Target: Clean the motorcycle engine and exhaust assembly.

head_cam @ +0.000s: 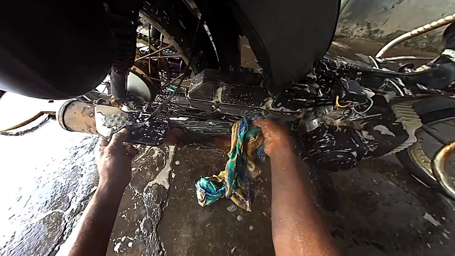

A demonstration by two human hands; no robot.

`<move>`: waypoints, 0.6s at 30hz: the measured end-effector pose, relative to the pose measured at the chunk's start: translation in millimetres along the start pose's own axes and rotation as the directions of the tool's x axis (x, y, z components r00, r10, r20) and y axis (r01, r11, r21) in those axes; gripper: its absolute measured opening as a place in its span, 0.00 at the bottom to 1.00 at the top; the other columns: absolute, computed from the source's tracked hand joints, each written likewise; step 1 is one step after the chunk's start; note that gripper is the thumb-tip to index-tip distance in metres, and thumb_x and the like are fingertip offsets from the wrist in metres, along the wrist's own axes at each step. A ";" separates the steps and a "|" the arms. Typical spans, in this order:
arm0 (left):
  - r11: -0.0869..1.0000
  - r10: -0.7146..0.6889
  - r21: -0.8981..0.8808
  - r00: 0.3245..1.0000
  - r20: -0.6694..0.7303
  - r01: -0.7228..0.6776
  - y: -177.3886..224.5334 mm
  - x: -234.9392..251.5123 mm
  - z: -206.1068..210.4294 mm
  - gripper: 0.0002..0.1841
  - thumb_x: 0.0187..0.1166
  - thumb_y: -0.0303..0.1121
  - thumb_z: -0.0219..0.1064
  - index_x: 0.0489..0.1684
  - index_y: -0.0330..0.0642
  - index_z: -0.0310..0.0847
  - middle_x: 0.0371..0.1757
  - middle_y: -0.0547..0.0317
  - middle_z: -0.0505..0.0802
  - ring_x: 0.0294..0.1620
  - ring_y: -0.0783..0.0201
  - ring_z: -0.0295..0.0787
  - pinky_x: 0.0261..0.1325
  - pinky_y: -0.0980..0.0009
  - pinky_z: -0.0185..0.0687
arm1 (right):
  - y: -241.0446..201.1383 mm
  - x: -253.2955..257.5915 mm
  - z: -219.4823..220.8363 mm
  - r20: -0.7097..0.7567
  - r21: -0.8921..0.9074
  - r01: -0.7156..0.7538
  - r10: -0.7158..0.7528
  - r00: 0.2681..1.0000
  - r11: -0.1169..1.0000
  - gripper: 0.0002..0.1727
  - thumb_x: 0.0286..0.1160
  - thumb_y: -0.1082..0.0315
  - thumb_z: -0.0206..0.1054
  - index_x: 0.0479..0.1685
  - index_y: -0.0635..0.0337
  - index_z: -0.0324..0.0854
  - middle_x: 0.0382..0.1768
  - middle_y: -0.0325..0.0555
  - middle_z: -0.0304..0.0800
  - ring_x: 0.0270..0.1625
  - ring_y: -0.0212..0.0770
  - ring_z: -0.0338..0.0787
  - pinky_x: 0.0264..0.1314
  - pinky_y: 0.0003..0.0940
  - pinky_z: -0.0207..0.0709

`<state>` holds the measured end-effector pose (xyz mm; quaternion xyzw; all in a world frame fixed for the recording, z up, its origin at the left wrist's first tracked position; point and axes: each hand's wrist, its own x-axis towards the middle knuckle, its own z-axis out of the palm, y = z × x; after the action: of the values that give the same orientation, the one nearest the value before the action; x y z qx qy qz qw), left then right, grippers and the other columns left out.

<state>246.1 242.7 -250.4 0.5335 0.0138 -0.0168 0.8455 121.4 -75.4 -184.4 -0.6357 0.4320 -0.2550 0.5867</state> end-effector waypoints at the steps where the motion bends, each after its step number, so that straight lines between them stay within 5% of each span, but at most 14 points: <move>1: 1.000 0.006 -0.006 1.000 -0.002 -0.006 -0.9 0.3 0.0 0.04 0.87 0.34 0.61 0.52 0.53 0.75 0.30 0.67 0.85 0.21 0.73 0.77 0.25 0.76 0.76 | -1.4 -0.5 0.1 0.001 0.000 -0.024 0.024 1.000 1.000 0.23 0.63 0.74 0.78 0.59 0.69 0.82 0.55 0.59 0.86 0.57 0.50 0.85 0.60 0.52 0.80; 5: 0.999 0.014 -0.046 1.000 -0.022 -0.015 -2.4 -0.7 2.4 0.07 0.87 0.32 0.61 0.57 0.50 0.74 0.36 0.64 0.88 0.24 0.72 0.80 0.26 0.74 0.78 | -2.1 -4.8 9.2 0.005 -0.020 0.079 -0.079 0.997 0.997 0.29 0.63 0.77 0.80 0.68 0.68 0.79 0.64 0.59 0.85 0.66 0.47 0.83 0.70 0.49 0.76; 10: 0.999 0.010 -0.043 1.000 -0.015 -0.010 -0.6 -0.1 1.9 0.04 0.86 0.32 0.63 0.51 0.47 0.76 0.32 0.62 0.88 0.20 0.72 0.77 0.24 0.75 0.77 | 6.2 6.3 5.2 -0.027 0.006 0.128 -0.128 0.991 0.992 0.25 0.60 0.77 0.80 0.62 0.66 0.83 0.58 0.56 0.88 0.60 0.46 0.85 0.64 0.50 0.79; 15: 0.999 0.002 -0.035 0.999 0.039 -0.001 -4.6 3.0 -7.6 0.07 0.86 0.33 0.65 0.55 0.47 0.77 0.34 0.63 0.88 0.21 0.72 0.77 0.25 0.75 0.77 | 30.8 10.2 -1.4 -0.059 0.113 0.080 -0.074 0.996 0.990 0.16 0.75 0.68 0.73 0.58 0.64 0.83 0.53 0.51 0.87 0.53 0.42 0.84 0.56 0.46 0.79; 18: 1.000 -0.001 -0.025 0.999 0.037 0.002 -1.7 1.1 -6.7 0.05 0.87 0.33 0.64 0.54 0.47 0.77 0.32 0.62 0.88 0.20 0.72 0.77 0.24 0.76 0.77 | 45.9 -18.6 -8.1 -0.205 0.327 0.241 -0.180 0.962 0.914 0.14 0.82 0.68 0.68 0.60 0.62 0.82 0.50 0.46 0.88 0.50 0.37 0.87 0.53 0.39 0.85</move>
<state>247.1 248.0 -254.9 0.5226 -0.0016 -0.0271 0.8522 94.0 -61.0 -224.0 -0.5404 0.3573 -0.4429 0.6199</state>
